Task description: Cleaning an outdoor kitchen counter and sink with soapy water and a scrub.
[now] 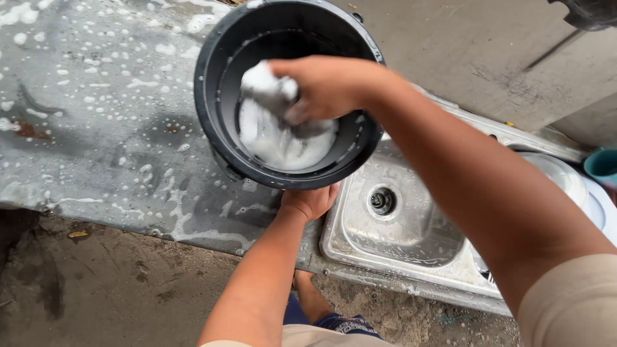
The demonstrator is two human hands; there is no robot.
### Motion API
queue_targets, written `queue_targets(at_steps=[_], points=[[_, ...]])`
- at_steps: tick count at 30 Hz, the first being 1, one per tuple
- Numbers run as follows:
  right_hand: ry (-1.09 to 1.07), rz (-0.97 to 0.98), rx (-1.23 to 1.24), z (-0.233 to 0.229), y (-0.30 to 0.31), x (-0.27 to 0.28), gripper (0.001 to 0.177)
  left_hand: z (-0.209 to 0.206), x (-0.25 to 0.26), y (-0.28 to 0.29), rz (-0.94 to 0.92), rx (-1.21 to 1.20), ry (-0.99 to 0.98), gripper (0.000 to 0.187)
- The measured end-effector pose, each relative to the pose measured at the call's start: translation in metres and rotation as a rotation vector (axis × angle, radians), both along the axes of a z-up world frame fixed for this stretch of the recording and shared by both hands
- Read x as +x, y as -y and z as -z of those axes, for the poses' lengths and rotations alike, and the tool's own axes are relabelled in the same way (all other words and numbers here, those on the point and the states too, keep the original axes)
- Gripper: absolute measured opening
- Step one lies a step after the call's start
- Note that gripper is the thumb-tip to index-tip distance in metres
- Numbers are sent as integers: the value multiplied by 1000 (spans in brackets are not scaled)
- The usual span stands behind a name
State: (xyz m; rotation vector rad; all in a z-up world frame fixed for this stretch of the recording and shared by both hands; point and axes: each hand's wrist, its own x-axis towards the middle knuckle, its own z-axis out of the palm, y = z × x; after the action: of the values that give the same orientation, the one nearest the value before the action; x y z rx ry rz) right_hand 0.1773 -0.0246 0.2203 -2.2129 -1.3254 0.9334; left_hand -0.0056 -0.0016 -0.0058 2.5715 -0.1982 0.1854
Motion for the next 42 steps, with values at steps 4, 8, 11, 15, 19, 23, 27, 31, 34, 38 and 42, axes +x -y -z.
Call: queue_targets(at_steps=[4,8,11,15,19,23,27,31,34,38,42], points=[[-167,275,305,-54,122,7,52,-10,0,0,11,-14,-1,35],[11,812,40,-17,241,18,50,-15,1,1,33,53,-170,40],[336,926,-180,126,328,31,53,-5,4,-1,48,86,-150,42],[722,1175,-262,201,295,-11,70,-5,2,0,49,70,-151,49],[544,1175,-66,223,189,-17,53,-19,3,-2,53,84,-147,56],[535,780,111,209,149,-17,48,-15,2,0,84,70,-113,62],[746,1029,367,238,260,9,34,-11,3,0,83,78,-56,63],[692,1448,-62,218,342,2,41,-18,7,-5,83,100,-37,63],[778,1373,21,242,328,-7,45,-20,1,-2,84,81,-74,62],[764,1060,15,216,251,-33,44,-18,5,-3,90,84,-70,64],[740,1099,-10,216,292,-47,41,-8,4,-2,113,62,-63,65]])
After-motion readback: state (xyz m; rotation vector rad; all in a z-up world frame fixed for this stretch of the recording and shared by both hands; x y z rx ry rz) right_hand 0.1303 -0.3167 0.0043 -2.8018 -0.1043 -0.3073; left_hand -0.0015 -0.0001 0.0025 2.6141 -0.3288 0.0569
